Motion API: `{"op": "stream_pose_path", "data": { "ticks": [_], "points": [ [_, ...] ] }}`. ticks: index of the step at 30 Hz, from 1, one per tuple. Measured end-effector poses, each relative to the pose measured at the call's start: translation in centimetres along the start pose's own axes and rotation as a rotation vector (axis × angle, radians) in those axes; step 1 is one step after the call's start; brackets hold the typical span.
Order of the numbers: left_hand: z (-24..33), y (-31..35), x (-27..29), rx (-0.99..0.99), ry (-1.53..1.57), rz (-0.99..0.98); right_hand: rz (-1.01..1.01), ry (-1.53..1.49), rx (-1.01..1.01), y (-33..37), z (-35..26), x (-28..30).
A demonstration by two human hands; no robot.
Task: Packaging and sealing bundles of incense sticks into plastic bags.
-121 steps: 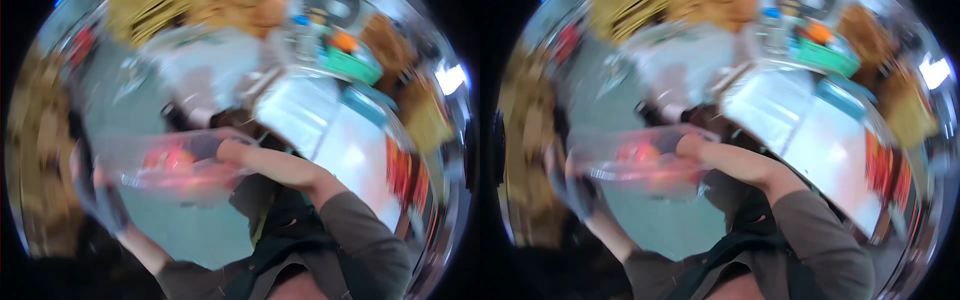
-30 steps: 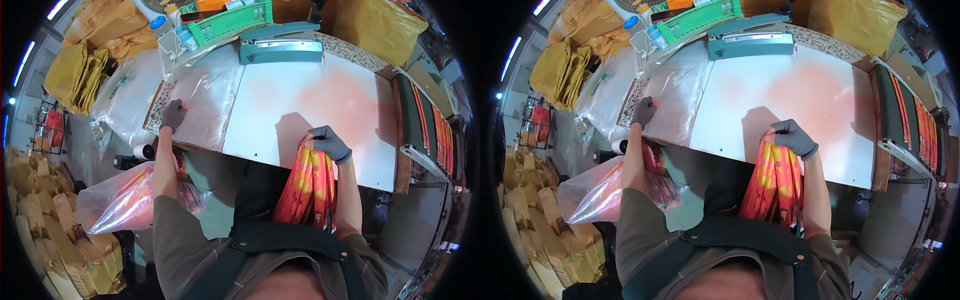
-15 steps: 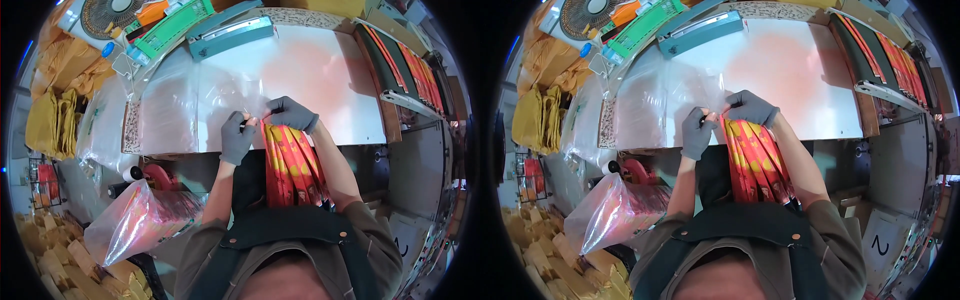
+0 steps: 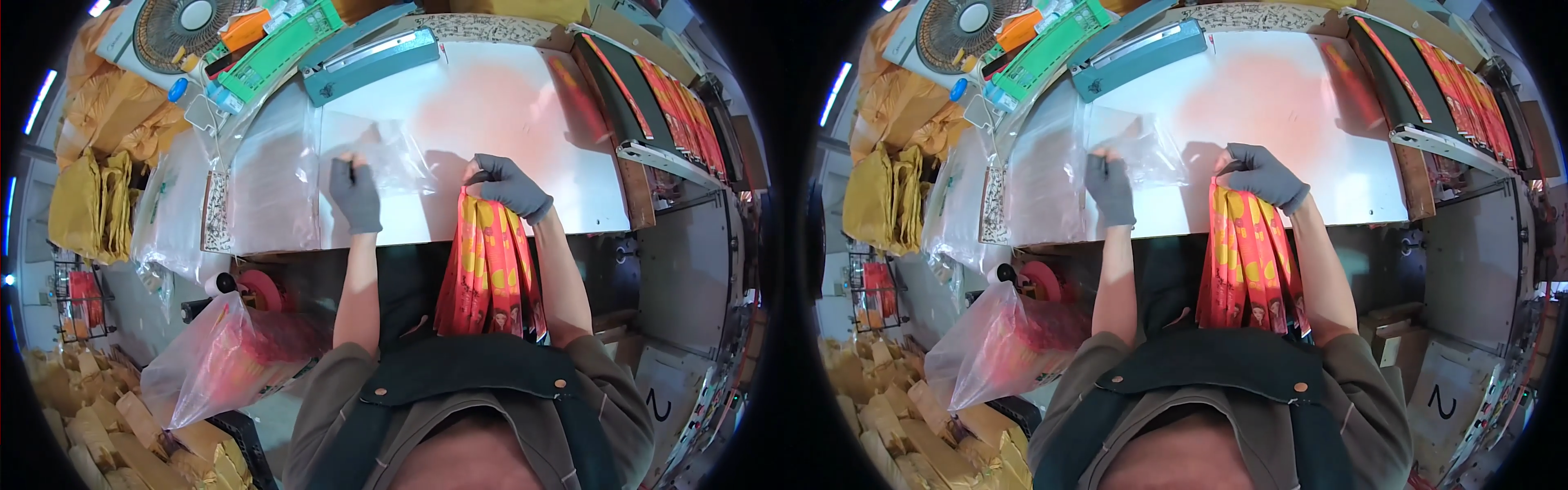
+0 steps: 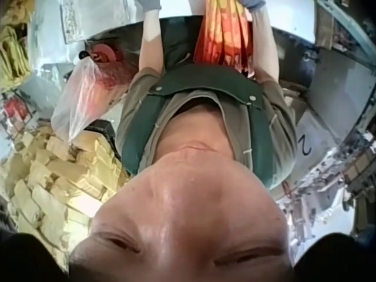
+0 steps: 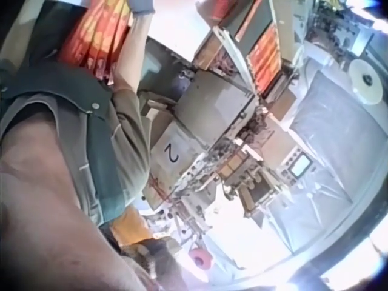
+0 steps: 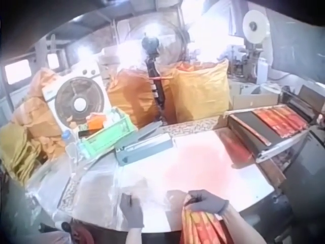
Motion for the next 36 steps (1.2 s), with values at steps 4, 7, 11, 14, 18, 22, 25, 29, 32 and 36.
{"op": "stream_pose_path", "data": {
  "ticks": [4,7,11,14,18,22,25,29,32,36],
  "points": [
    [5.2,5.5,-7.9,-0.323,-0.453,-0.431,-0.096,0.108,-0.044,0.2,0.5,0.6],
    [6.7,9.7,-9.0,-0.774,-0.338,-0.667,0.066,0.019,0.136,0.0,0.2,0.9],
    [1.9,10.1,-6.8,-0.376,-0.363,-0.608,0.300,-0.432,0.241,0.4,3.4,1.1],
    [1.7,10.3,-5.2,-0.608,-0.483,-0.642,0.377,-0.172,0.334,3.6,5.8,0.5],
    [3.1,15.5,-2.1,-0.310,-0.521,-0.992,0.231,-0.143,0.055,12.2,10.8,-2.6],
    [-0.1,20.9,0.5,-0.118,-0.494,-1.036,0.520,-0.310,-0.193,16.5,15.6,-6.6],
    [-0.5,20.5,0.5,0.032,-0.515,-0.969,0.587,-0.332,-0.126,16.5,16.0,-7.3],
    [-0.8,20.4,1.1,0.013,-0.463,-0.972,0.838,0.232,-0.004,20.1,11.7,-7.9],
    [-1.1,20.2,1.7,0.045,-0.478,-0.976,0.848,0.404,-0.167,24.9,11.1,-8.7],
    [-0.1,19.5,2.7,0.067,-0.472,-0.935,0.634,0.240,-0.286,26.0,10.7,-10.4]
  ]
}}
Point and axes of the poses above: each hand's wrist, its own y-axis away from the middle knuckle, its own x-axis out of the back of the hand, z = x × y, the point moved 4 cm from there along -y, towards the middle knuckle, and after that the axes turned 3 degrees about -x, right-handed, at the moved point
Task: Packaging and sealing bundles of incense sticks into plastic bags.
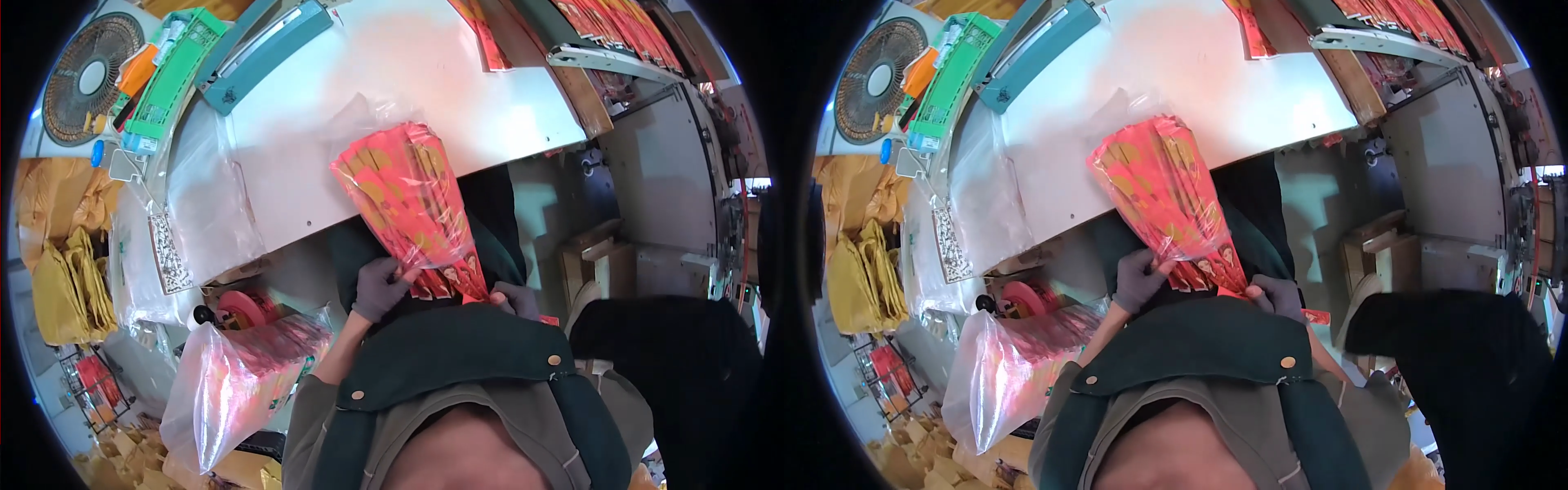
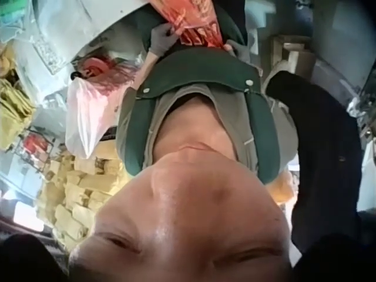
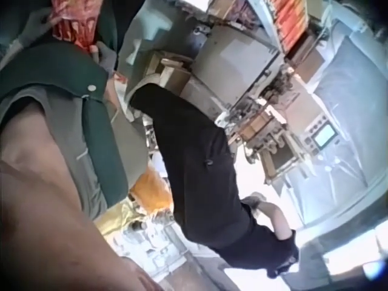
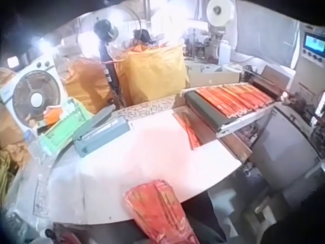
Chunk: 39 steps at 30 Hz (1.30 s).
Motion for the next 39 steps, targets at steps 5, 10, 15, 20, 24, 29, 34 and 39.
{"op": "stream_pose_path", "data": {
  "ticks": [5,10,15,20,24,29,34,39],
  "points": [
    [1.4,-1.1,0.4,-0.090,-0.027,-0.032,-0.047,-0.078,-0.002,0.8,0.0,0.8],
    [1.6,-1.0,1.4,-0.093,-0.085,-0.024,-0.048,0.171,0.033,-0.2,1.2,4.8],
    [1.4,-2.0,1.9,0.063,0.391,-0.067,0.471,-0.615,0.228,-5.0,-8.2,15.1],
    [2.3,-3.7,1.3,0.205,0.605,-0.055,-0.117,-0.069,0.033,-4.7,-5.8,4.2],
    [4.4,-5.1,0.7,0.216,0.590,0.071,-0.327,0.639,0.165,-4.0,-2.4,0.7],
    [9.5,-5.0,-0.6,-0.412,-0.266,-0.131,0.245,0.118,0.311,-13.6,-6.7,-1.0],
    [5.2,-1.2,1.1,-0.186,-0.435,-0.388,0.315,-0.374,0.219,-12.2,-0.3,-2.0],
    [2.5,1.0,1.0,0.204,0.017,-0.635,-0.059,-0.248,0.113,-10.6,0.2,-1.1]
  ]
}}
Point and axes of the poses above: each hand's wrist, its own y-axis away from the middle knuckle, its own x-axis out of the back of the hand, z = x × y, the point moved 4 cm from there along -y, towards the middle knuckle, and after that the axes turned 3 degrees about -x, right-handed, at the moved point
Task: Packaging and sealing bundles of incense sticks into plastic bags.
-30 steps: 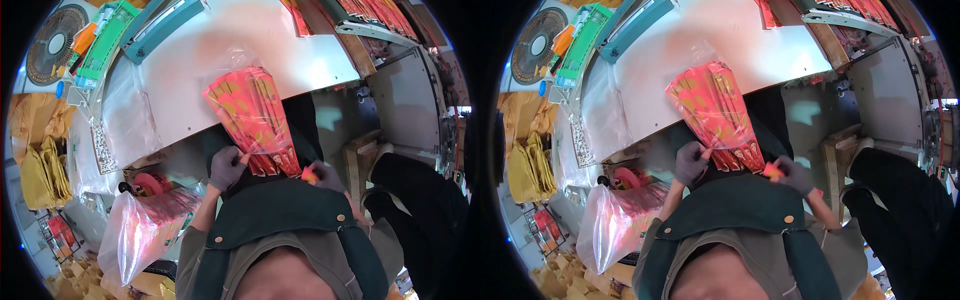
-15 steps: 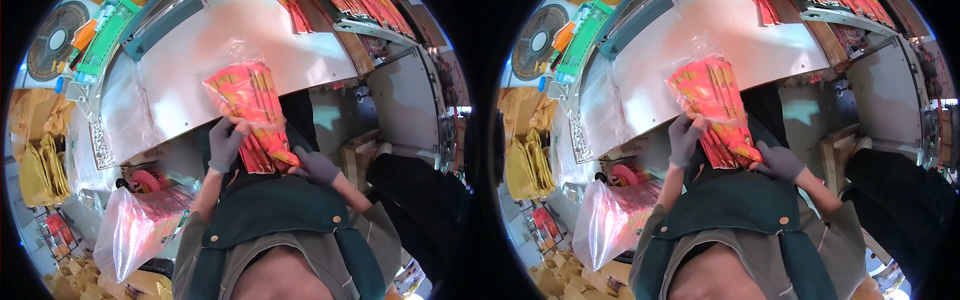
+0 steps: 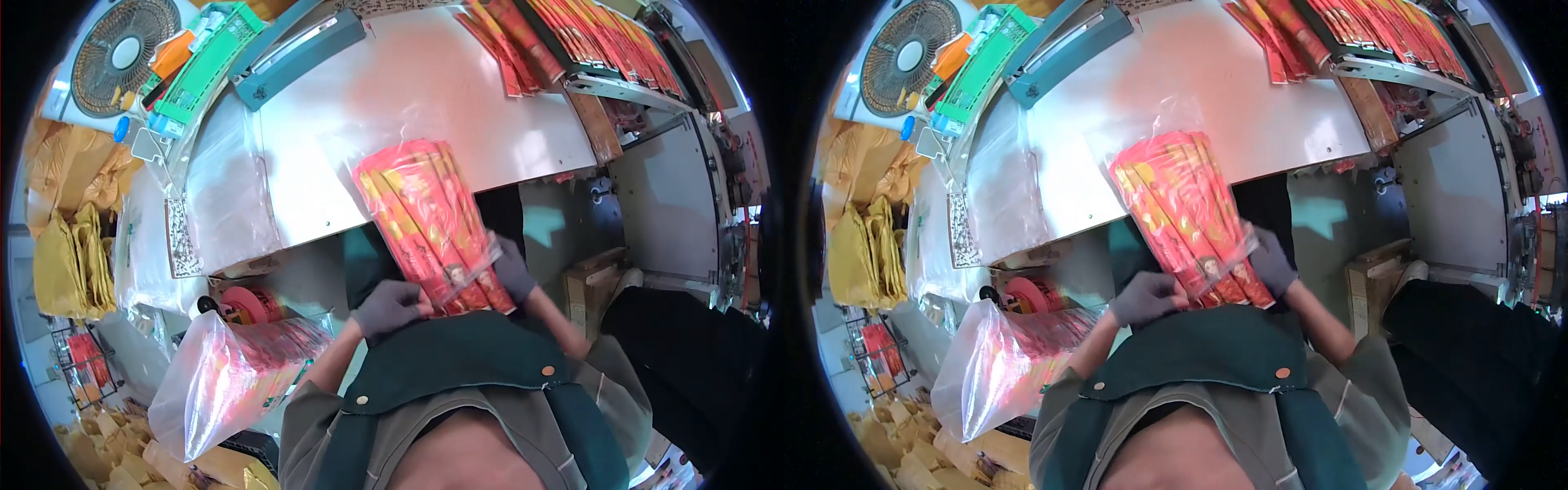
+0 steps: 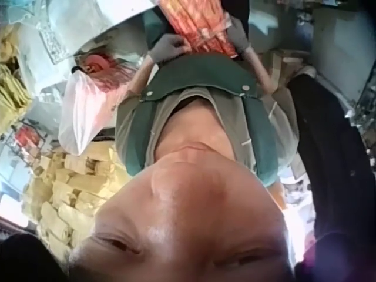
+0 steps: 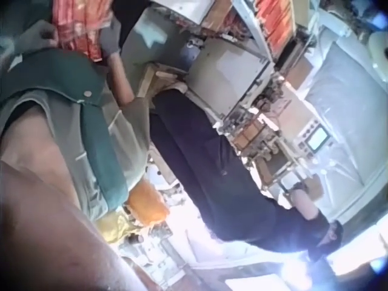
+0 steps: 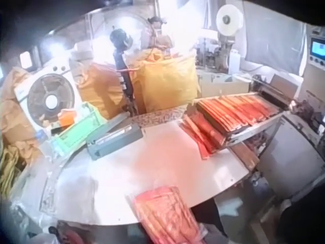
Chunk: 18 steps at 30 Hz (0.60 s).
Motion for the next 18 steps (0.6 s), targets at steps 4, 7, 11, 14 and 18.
{"op": "stream_pose_path", "data": {
  "ticks": [4,7,11,14,18],
  "points": [
    [7.7,0.6,11.0,-0.189,0.379,0.243,0.079,0.647,0.468,-4.8,-14.2,2.7],
    [14.8,1.1,19.5,-0.530,-0.015,0.682,0.128,0.893,0.860,-6.3,-28.1,2.4],
    [23.6,2.6,24.7,-0.709,-0.096,0.946,0.123,0.618,0.678,-5.5,-37.7,1.7],
    [23.2,1.3,25.6,-0.553,-0.437,0.779,0.154,0.889,0.657,-7.7,-38.9,1.8],
    [23.8,0.5,25.0,-0.736,-0.951,0.910,0.097,0.919,1.413,-8.2,-37.6,-2.4]
  ]
}}
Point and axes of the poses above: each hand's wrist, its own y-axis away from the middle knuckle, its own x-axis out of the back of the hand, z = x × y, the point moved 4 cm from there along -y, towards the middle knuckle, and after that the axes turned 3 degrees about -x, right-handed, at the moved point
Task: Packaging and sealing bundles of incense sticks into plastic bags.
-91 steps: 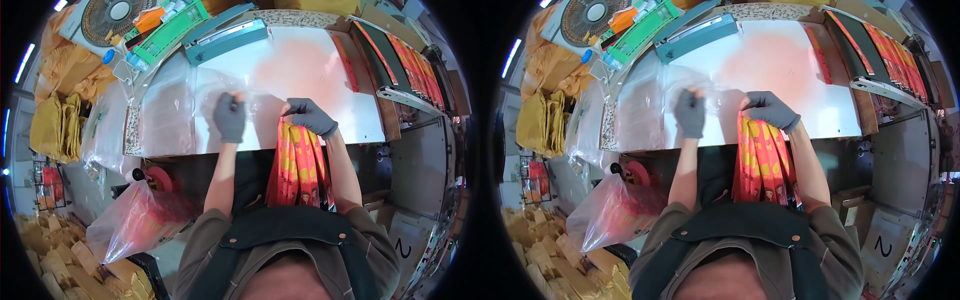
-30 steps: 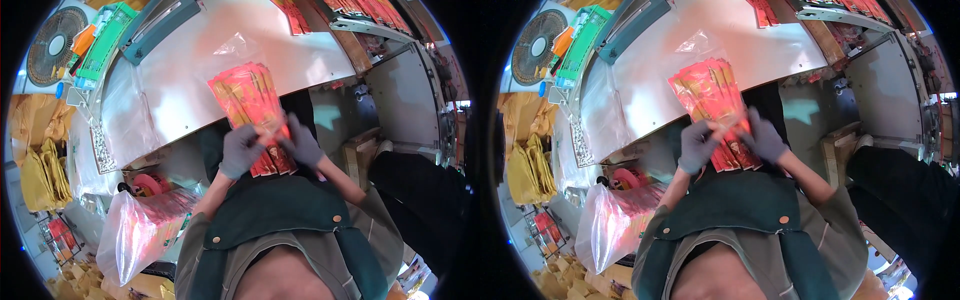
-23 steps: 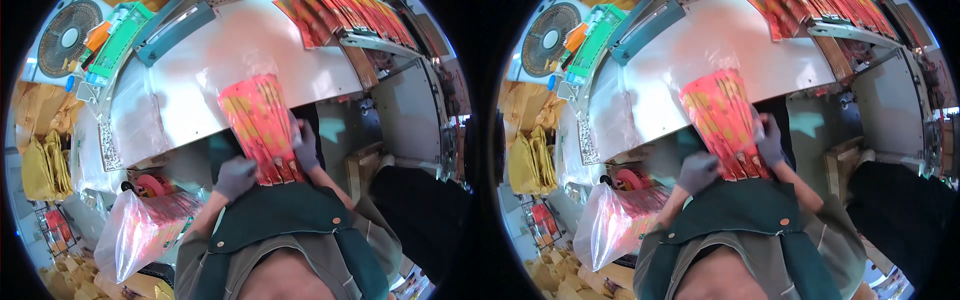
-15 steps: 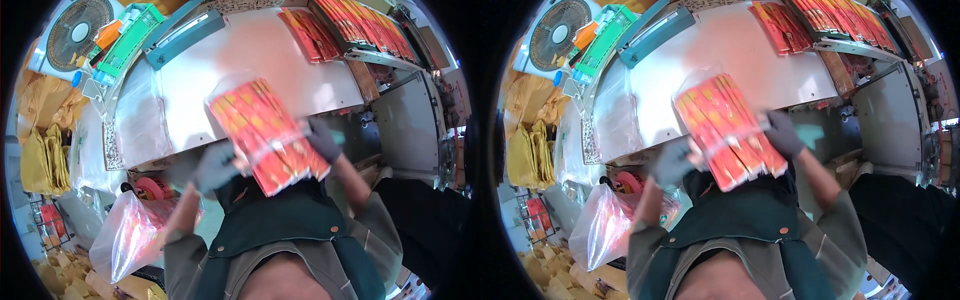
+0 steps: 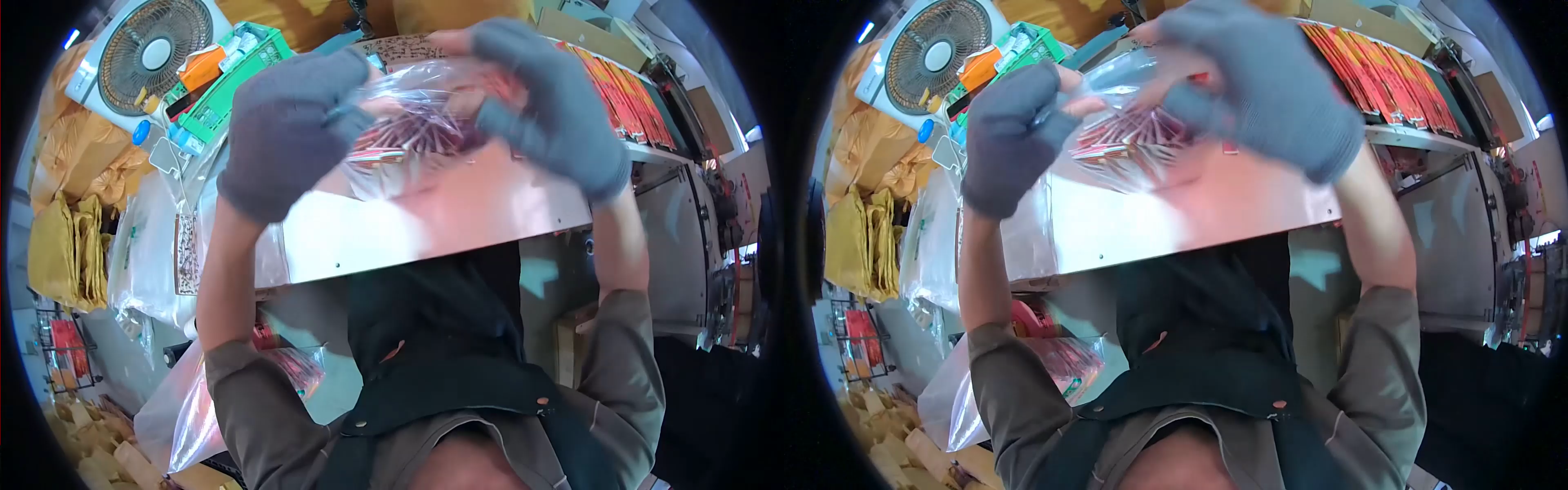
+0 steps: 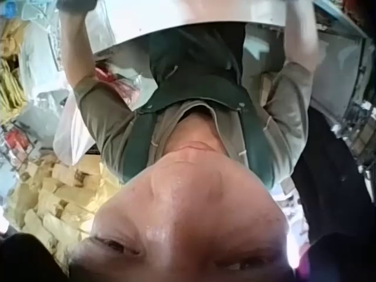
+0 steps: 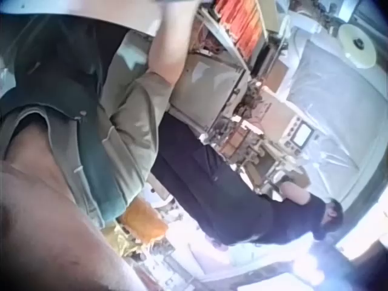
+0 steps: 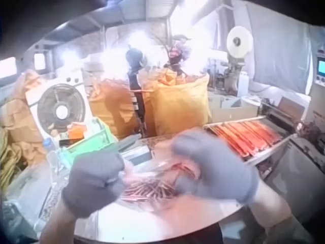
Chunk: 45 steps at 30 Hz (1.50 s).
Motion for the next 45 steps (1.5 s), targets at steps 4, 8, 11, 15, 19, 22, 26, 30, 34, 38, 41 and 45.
{"op": "stream_pose_path", "data": {
  "ticks": [4,8,11,15,19,22,26,30,34,38,41,45],
  "points": [
    [1.3,0.5,0.8,-0.124,-0.160,-0.005,-0.348,-0.043,-0.090,0.3,-0.9,-5.6],
    [-3.3,3.4,-2.9,0.353,0.806,0.190,-0.314,0.116,0.058,-3.2,1.6,-7.7],
    [-6.6,7.0,-10.0,0.883,1.084,-0.081,-0.214,-0.193,-0.148,-6.7,6.1,-12.4],
    [-12.1,9.2,-17.2,0.984,1.348,0.058,0.044,-0.236,-0.563,-4.5,19.6,-22.1],
    [-15.4,9.8,-19.0,1.182,1.414,0.083,0.073,-0.141,-0.621,-6.1,23.6,-26.1],
    [-18.4,9.6,-18.2,1.245,1.346,0.172,0.006,-0.271,-0.593,-11.0,21.7,-24.3],
    [-22.5,11.5,-20.1,1.349,1.402,0.352,-0.223,-0.091,-0.500,-7.1,25.6,-29.7],
    [-25.1,14.4,-23.2,1.248,1.462,0.416,-0.139,-0.078,-0.534,-5.2,25.7,-31.7],
    [-23.8,13.5,-22.5,1.208,1.551,0.352,-0.088,-0.058,-0.521,-4.8,25.3,-32.1],
    [-23.4,15.0,-23.3,1.201,1.529,0.267,-0.302,-0.017,-0.650,-5.8,24.5,-31.9],
    [-22.2,16.1,-23.3,1.122,1.569,0.425,-0.289,0.052,-0.680,-5.9,24.1,-31.3],
    [-19.5,17.5,-22.3,1.155,1.712,0.356,-0.317,0.050,-0.625,-3.8,23.1,-28.0]
  ]
}}
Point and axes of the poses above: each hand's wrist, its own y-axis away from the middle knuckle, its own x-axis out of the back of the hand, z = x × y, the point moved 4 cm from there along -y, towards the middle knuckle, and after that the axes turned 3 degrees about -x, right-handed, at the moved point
